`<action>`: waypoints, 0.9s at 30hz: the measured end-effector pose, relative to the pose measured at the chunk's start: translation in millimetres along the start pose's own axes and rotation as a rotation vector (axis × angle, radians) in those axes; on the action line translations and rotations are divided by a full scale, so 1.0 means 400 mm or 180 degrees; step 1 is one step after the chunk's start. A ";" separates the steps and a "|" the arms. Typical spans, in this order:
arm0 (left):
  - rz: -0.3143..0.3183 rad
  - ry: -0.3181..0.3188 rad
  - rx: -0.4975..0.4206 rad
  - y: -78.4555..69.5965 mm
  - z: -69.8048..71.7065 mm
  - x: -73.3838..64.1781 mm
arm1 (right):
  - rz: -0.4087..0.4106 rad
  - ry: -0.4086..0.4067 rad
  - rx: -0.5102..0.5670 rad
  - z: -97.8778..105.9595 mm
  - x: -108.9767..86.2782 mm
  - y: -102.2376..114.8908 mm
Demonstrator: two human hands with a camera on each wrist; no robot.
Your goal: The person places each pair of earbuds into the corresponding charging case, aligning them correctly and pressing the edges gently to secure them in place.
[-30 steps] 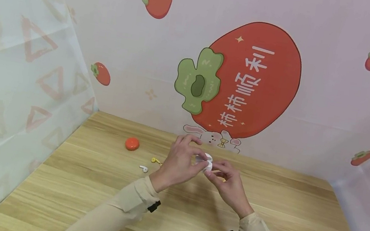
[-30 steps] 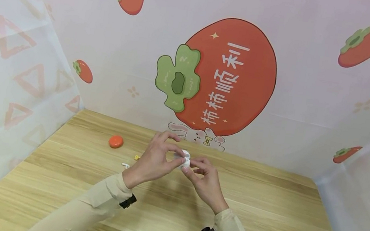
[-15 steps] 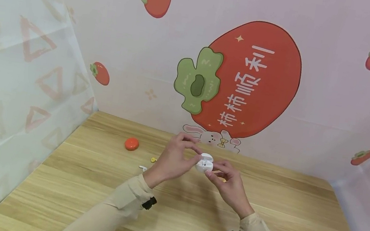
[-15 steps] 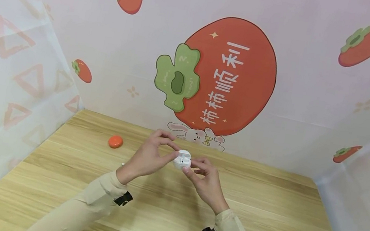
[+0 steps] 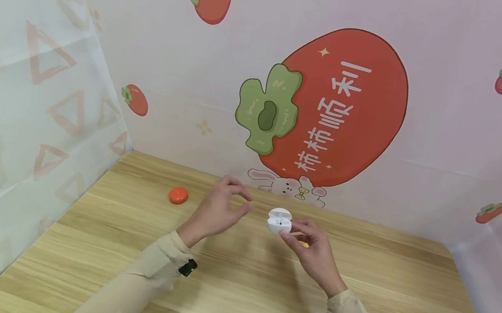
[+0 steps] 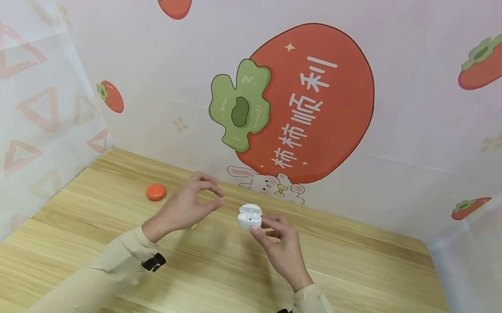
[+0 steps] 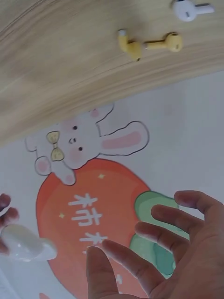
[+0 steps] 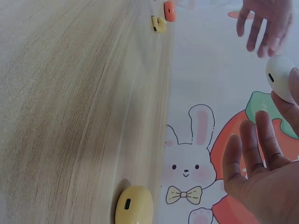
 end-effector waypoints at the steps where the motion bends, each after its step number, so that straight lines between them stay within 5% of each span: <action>1: 0.0013 -0.0007 0.0041 0.007 0.006 0.000 | -0.0003 -0.0003 0.0002 0.001 -0.001 0.000; 17: 0.0532 0.0276 0.0905 0.124 0.084 -0.032 | -0.0079 0.0022 -0.0031 0.012 -0.012 -0.010; 27: 0.0658 0.0836 0.1437 0.177 0.080 -0.057 | -0.0031 0.0027 -0.0048 0.011 -0.012 -0.007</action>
Point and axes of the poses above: each hand's wrist, its own x-axis towards the middle knuckle, its own z-axis out of the back of the hand, y = z × x, the point moved 8 cm from there along x, towards the middle knuckle, and after that the axes turned 13 degrees about -x, right-handed, at the moved point
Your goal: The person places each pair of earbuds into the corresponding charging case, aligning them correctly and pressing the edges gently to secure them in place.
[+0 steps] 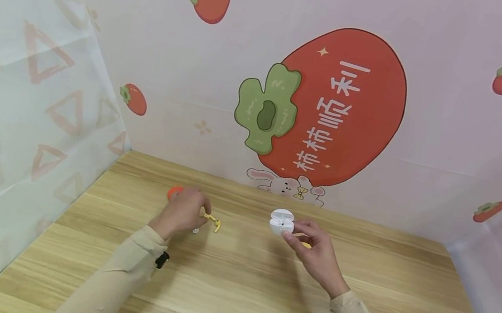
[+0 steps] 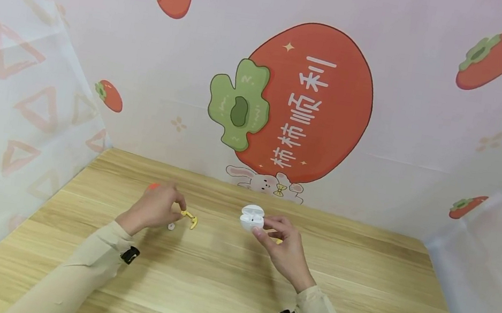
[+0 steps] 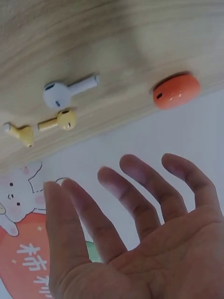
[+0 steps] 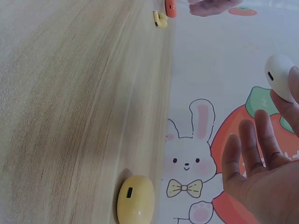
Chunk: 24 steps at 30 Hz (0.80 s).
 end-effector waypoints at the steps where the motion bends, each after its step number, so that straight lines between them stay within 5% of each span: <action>1: 0.0029 0.0052 0.0039 0.005 -0.004 -0.001 | 0.0002 -0.0003 0.0000 0.000 0.000 0.000; 12: 0.0304 0.0358 0.0261 0.056 -0.036 -0.014 | 0.0039 -0.0021 -0.0049 0.001 -0.003 0.005; 24: 0.0204 0.0444 0.0564 0.066 -0.053 -0.021 | 0.0015 -0.0015 -0.0007 0.000 -0.001 0.001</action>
Point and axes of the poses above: each hand's wrist, its own x-axis towards the middle knuckle, its own z-axis out of the back of the hand, y = z × x, the point moved 8 cm from there along x, towards the middle knuckle, and after that the axes turned 13 degrees about -x, right-handed, at the moved point
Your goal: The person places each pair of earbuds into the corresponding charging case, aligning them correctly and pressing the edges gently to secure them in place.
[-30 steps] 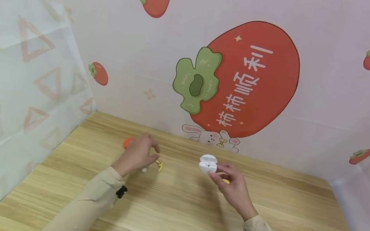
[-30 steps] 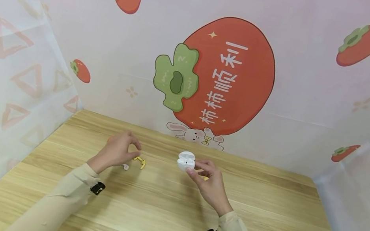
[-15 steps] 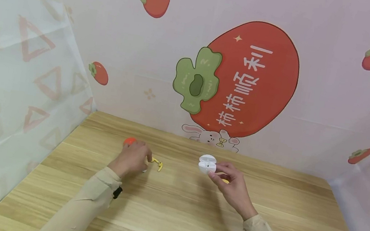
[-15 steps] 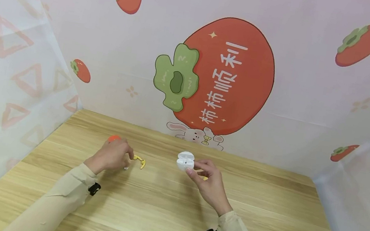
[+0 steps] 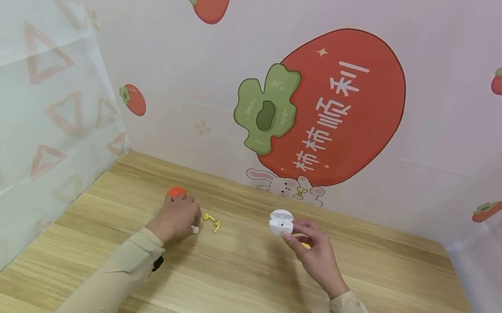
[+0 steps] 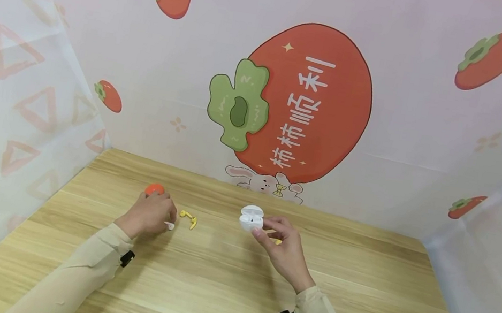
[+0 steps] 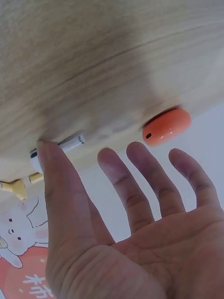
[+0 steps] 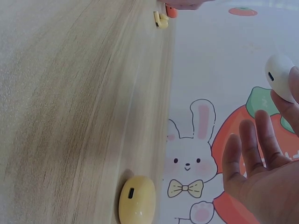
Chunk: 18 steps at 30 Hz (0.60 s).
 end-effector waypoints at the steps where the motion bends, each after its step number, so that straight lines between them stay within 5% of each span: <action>1: -0.0014 -0.0008 0.0020 -0.001 0.000 0.000 | -0.0008 0.0000 0.0008 0.000 0.000 0.000; 18: -0.0129 0.0012 0.0134 -0.012 0.000 -0.005 | 0.0195 -0.0105 -0.0066 0.006 0.002 0.001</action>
Point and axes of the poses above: each hand's wrist, its own x-axis towards the middle knuckle, its own z-axis out of the back of the hand, y = z × x, the point moved 8 cm from there along x, towards the middle knuckle, and after that the axes turned 13 degrees about -x, right-handed, at the moved point
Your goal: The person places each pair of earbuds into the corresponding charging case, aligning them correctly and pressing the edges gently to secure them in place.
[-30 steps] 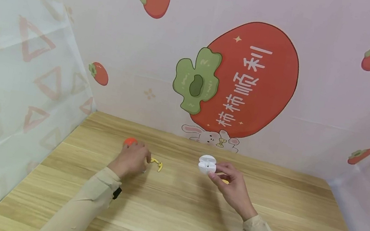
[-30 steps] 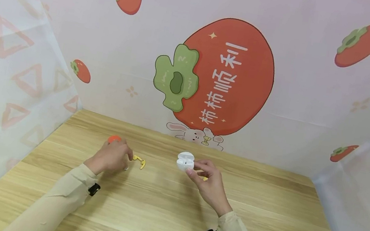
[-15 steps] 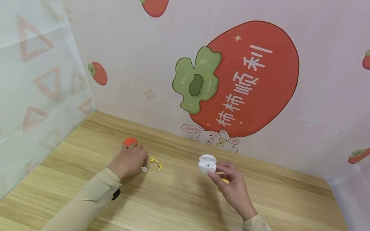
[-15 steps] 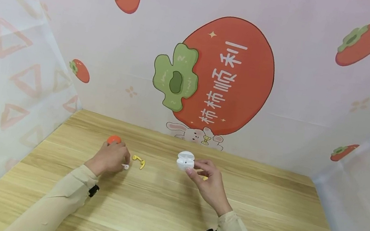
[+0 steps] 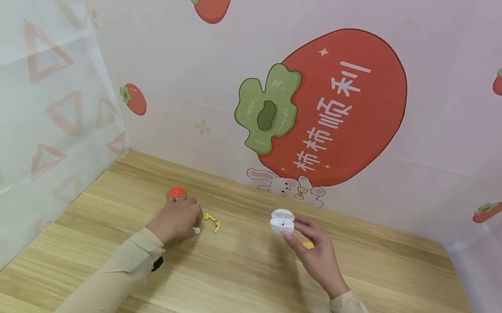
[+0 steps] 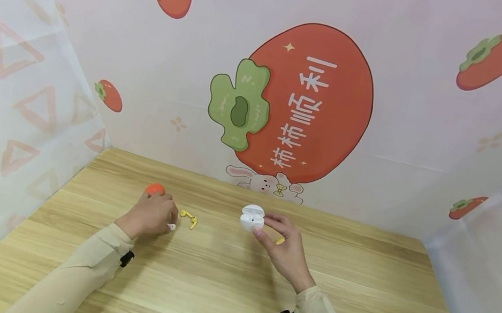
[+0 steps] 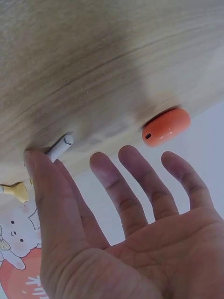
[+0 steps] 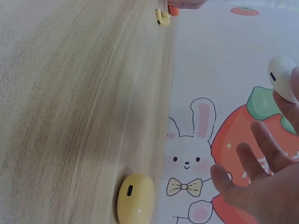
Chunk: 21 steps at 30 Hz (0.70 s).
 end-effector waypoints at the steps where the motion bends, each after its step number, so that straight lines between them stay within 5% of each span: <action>1: -0.0001 0.0009 -0.0004 0.000 -0.001 0.000 | -0.0003 0.0007 -0.0010 -0.001 0.000 0.000; 16: -0.0033 -0.0096 -0.0246 0.000 0.001 0.006 | 0.0069 -0.0004 -0.0060 0.001 -0.004 0.008; 21: -0.0336 -0.0291 -0.0776 -0.033 0.027 0.013 | 0.0079 -0.0019 -0.0089 0.002 -0.004 0.009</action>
Point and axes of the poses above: each hand's wrist, its own x-axis towards the middle knuckle, its own z-axis out of the back of the hand, y = z × x, the point moved 8 cm from there along x, towards the middle knuckle, and after that the axes turned 13 degrees about -x, right-handed, at the moved point
